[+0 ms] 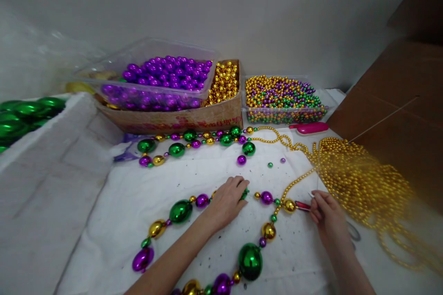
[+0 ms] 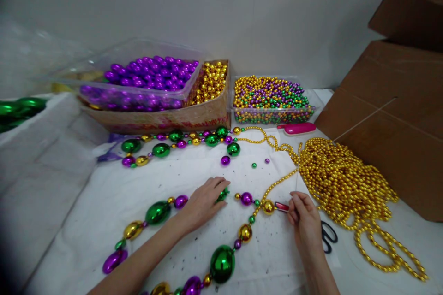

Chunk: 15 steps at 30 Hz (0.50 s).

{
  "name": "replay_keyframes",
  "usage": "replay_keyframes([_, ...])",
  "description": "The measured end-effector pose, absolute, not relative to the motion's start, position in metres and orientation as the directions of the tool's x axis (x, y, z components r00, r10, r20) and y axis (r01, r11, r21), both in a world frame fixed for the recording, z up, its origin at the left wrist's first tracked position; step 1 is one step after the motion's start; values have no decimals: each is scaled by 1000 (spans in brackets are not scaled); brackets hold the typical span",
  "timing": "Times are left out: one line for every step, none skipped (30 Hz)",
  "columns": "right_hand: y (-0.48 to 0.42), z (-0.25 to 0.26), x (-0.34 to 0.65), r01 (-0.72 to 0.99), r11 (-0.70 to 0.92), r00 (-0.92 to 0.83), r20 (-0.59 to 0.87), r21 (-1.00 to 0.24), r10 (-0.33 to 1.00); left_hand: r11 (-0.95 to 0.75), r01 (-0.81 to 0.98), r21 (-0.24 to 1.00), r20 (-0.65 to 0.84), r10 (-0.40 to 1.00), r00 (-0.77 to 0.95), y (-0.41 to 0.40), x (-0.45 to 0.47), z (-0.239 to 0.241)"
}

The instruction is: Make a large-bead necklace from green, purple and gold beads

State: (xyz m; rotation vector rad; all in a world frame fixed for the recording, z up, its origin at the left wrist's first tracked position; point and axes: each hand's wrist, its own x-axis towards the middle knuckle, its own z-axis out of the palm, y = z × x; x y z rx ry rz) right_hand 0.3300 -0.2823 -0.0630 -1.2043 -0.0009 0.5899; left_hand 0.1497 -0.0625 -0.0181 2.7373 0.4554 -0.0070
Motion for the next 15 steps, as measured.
replay_keyframes([-282, -63, 330, -426, 229, 851, -301, -875, 430, -881, 315, 353, -64, 313, 948, -62, 150, -19])
replay_keyframes([-282, -63, 330, -424, 231, 852, -298, -876, 431, -880, 315, 354, -65, 313, 948, -62, 150, -19])
replay_keyframes([-282, -63, 330, -422, 232, 852, -296, -877, 431, -880, 315, 355, -67, 313, 948, -62, 150, -20])
replay_keyframes([-281, -63, 330, -421, 233, 853, -294, -877, 432, -880, 315, 356, -67, 312, 948, -62, 149, -20])
replay_keyframes([-281, -63, 330, -420, 233, 853, -294, -877, 432, -880, 314, 355, -64, 312, 948, -62, 149, -21])
replay_keyframes([-281, -64, 331, -419, 233, 853, -294, -877, 431, -881, 313, 355, -61, 312, 948, -62, 149, -21])
replay_keyframes([-281, -64, 330, -419, 232, 854, -294, -878, 429, -883, 310, 354, -56, 311, 949, -62, 149, -21])
replay_keyframes([-281, -65, 330, -418, 232, 855, -295, -878, 426, -885, 306, 352, -49, 309, 950, -62, 149, -21])
replay_keyframes([-281, -65, 330, -417, 231, 856, -296, -879, 424, -886, 301, 351, -43, 306, 951, -62, 149, -21])
replay_keyframes([-280, -66, 330, -417, 230, 857, -297, -879, 421, -888, 298, 350, -40, 304, 952, -61, 149, -21])
replay_keyframes([-280, -66, 329, -417, 229, 858, -298, -880, 419, -889, 298, 349, -40, 304, 952, -61, 149, -21])
replay_keyframes([-280, -67, 329, -418, 228, 858, -299, -880, 418, -889, 299, 346, -42, 304, 952, -60, 149, -22])
replay_keyframes([-279, -67, 329, -418, 227, 857, -300, -879, 418, -890, 301, 342, -45, 305, 951, -60, 150, -22])
replay_keyframes([-278, -67, 328, -418, 228, 858, -299, -880, 418, -892, 303, 337, -49, 305, 951, -59, 151, -22])
replay_keyframes([-278, -66, 328, -416, 228, 859, -297, -880, 418, -893, 306, 329, -52, 306, 950, -59, 152, -23])
